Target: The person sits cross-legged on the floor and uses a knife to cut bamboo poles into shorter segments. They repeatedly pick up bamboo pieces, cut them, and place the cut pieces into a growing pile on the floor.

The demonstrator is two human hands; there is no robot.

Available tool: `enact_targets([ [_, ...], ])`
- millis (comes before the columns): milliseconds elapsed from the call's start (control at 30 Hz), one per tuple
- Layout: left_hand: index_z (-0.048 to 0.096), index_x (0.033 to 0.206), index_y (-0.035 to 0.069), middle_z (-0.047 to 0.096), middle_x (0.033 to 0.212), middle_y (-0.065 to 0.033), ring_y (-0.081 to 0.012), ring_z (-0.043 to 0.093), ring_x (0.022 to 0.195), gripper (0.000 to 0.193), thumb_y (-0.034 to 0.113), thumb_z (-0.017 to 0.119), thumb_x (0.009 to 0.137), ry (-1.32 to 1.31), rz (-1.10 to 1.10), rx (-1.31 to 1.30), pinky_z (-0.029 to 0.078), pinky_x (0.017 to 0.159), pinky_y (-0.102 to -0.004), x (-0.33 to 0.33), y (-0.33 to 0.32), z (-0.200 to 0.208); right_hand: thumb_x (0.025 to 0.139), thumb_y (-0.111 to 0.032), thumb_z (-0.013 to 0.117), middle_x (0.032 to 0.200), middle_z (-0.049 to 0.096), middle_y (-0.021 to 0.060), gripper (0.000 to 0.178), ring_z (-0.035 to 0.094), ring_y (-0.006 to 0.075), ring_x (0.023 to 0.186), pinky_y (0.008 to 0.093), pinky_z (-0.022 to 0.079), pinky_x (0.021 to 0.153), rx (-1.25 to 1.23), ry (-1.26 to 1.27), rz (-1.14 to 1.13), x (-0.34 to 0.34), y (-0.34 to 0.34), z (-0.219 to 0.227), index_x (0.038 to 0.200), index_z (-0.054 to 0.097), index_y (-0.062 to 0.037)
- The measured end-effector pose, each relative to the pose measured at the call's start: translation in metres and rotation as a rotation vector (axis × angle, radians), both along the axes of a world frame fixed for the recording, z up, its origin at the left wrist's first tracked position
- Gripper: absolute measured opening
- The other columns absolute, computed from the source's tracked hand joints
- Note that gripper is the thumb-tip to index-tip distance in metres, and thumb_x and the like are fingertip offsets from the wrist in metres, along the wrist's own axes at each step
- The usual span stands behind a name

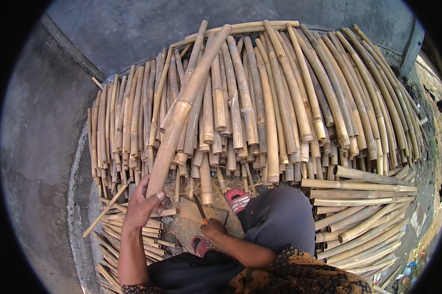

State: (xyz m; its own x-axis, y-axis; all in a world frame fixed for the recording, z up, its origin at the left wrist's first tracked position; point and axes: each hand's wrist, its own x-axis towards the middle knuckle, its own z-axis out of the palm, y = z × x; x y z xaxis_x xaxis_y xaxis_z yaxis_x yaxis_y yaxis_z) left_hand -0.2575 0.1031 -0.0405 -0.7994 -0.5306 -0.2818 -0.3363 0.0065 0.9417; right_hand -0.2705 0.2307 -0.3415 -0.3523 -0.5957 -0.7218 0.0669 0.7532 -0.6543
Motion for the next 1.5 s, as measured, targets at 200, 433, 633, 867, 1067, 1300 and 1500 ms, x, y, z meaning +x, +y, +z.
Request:
enact_targets([
  [200, 0.052, 0.137, 0.001, 0.058, 0.091, -0.0025, -0.0087, 0.055, 0.069, 0.064, 0.020, 0.082, 0.084, 0.081, 0.472, -0.391, 0.045, 0.058, -0.0227, 0.169, 0.021, 0.020, 0.088, -0.037, 0.064, 0.121, 0.070, 0.0276, 0.049, 0.068, 0.0401, 0.117, 0.0472, 0.054, 0.100, 0.009, 0.054, 0.039, 0.001, 0.000, -0.005, 0.119, 0.072, 0.0002],
  [433, 0.055, 0.129, -0.001, 0.050, 0.072, 0.0008, -0.0081, 0.045, 0.058, 0.043, 0.031, 0.066, 0.102, 0.067, 1.242, -0.566, 0.035, 0.052, -0.0239, 0.369, 0.093, -0.045, 0.089, -0.036, 0.064, 0.121, 0.070, 0.0274, 0.049, 0.068, 0.0414, 0.116, 0.0476, 0.053, 0.100, 0.028, 0.092, 0.066, 0.000, 0.003, -0.002, 0.120, 0.070, 0.0008],
  [633, 0.058, 0.128, -0.002, 0.062, 0.085, -0.0063, -0.0150, 0.056, 0.069, 0.046, 0.039, 0.052, 0.109, -0.608, 1.627, -0.583, 0.047, 0.064, -0.0284, 0.492, 0.220, -0.119, 0.089, -0.037, 0.063, 0.125, 0.068, 0.0293, 0.053, 0.066, 0.0423, 0.119, 0.0478, 0.052, 0.101, 0.051, 0.093, 0.110, -0.002, 0.003, -0.010, 0.126, 0.067, 0.0016],
  [867, 0.057, 0.130, -0.004, 0.062, 0.092, -0.0100, -0.0186, 0.058, 0.076, 0.047, 0.038, 0.051, 0.109, -0.777, 1.796, -0.209, 0.049, 0.069, -0.0311, 0.471, 0.317, -0.200, 0.090, -0.038, 0.064, 0.126, 0.067, 0.0290, 0.054, 0.065, 0.0419, 0.121, 0.0480, 0.051, 0.102, 0.055, 0.114, 0.124, -0.003, 0.001, -0.014, 0.126, 0.067, 0.0012],
  [1067, 0.056, 0.132, -0.005, 0.062, 0.097, -0.0132, -0.0217, 0.060, 0.081, 0.048, 0.037, 0.049, 0.110, -0.764, 1.789, -0.061, 0.051, 0.073, -0.0334, 0.457, 0.347, -0.229, 0.089, -0.037, 0.064, 0.125, 0.068, 0.0289, 0.053, 0.066, 0.0414, 0.120, 0.0472, 0.052, 0.101, 0.050, 0.164, 0.160, 0.000, 0.000, -0.016, 0.125, 0.067, 0.0017],
  [1300, 0.054, 0.134, -0.007, 0.063, 0.104, -0.0170, -0.0252, 0.062, 0.088, 0.049, 0.036, 0.048, 0.110, -0.763, 1.770, 0.004, 0.053, 0.078, -0.0360, 0.456, 0.357, -0.243, 0.089, -0.038, 0.064, 0.124, 0.068, 0.0294, 0.054, 0.066, 0.0415, 0.119, 0.0469, 0.052, 0.101, 0.061, 0.184, 0.170, 0.003, 0.000, -0.019, 0.125, 0.066, 0.0032],
  [1500, 0.053, 0.136, -0.008, 0.063, 0.109, -0.0202, -0.0283, 0.063, 0.093, 0.050, 0.035, 0.047, 0.111, -0.766, 1.757, 0.027, 0.055, 0.082, -0.0383, 0.459, 0.353, -0.249, 0.089, -0.036, 0.064, 0.125, 0.068, 0.0296, 0.053, 0.066, 0.0412, 0.119, 0.0468, 0.051, 0.102, 0.065, 0.206, 0.192, 0.002, 0.000, -0.019, 0.125, 0.066, 0.0028],
])
